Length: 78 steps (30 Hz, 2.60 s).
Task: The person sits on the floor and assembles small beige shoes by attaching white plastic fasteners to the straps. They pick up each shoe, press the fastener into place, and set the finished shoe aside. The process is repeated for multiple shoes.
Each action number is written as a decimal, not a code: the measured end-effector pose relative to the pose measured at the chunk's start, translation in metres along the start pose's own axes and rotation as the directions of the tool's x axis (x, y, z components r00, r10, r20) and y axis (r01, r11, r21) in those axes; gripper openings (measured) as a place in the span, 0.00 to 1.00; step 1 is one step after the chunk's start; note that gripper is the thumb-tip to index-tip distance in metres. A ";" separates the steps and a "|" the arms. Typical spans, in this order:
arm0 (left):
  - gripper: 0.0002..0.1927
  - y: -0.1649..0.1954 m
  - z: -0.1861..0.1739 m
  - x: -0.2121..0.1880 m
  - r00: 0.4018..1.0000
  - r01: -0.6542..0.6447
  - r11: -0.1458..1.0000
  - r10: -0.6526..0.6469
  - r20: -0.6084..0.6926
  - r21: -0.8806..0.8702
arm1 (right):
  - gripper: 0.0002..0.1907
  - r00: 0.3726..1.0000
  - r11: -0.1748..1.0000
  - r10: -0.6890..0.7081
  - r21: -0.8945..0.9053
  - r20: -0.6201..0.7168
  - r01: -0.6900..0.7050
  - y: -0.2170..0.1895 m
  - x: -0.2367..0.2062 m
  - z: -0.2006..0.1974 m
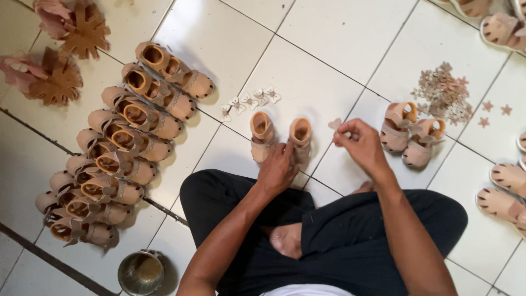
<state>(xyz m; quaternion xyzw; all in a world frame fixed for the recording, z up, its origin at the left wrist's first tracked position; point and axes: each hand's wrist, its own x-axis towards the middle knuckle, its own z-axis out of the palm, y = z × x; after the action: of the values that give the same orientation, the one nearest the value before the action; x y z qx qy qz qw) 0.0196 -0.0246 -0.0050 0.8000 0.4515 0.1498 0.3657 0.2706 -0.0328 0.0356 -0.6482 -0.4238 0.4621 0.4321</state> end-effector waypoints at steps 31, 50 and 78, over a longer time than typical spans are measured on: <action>0.07 0.002 0.002 0.012 0.928 -0.005 0.902 -0.157 -0.338 -0.431 | 0.09 0.961 0.976 -0.148 -0.191 -0.233 0.104 0.028 -0.036 0.085; 0.05 -0.005 0.009 0.016 0.913 -0.020 0.900 -0.161 -0.375 -0.435 | 0.08 0.958 0.983 -0.138 -0.152 -0.250 0.102 0.035 -0.032 0.086; 0.29 0.009 -0.006 -0.001 0.872 0.225 0.122 -0.468 0.144 -0.967 | 0.31 0.929 0.805 0.344 0.466 0.138 -0.367 -0.023 -0.081 0.062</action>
<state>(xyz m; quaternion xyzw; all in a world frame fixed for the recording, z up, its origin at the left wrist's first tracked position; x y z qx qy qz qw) 0.0212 -0.0257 0.0053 0.2472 0.4651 0.3842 0.7582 0.1896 -0.0934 0.0638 -0.5761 -0.1757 0.6408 0.4761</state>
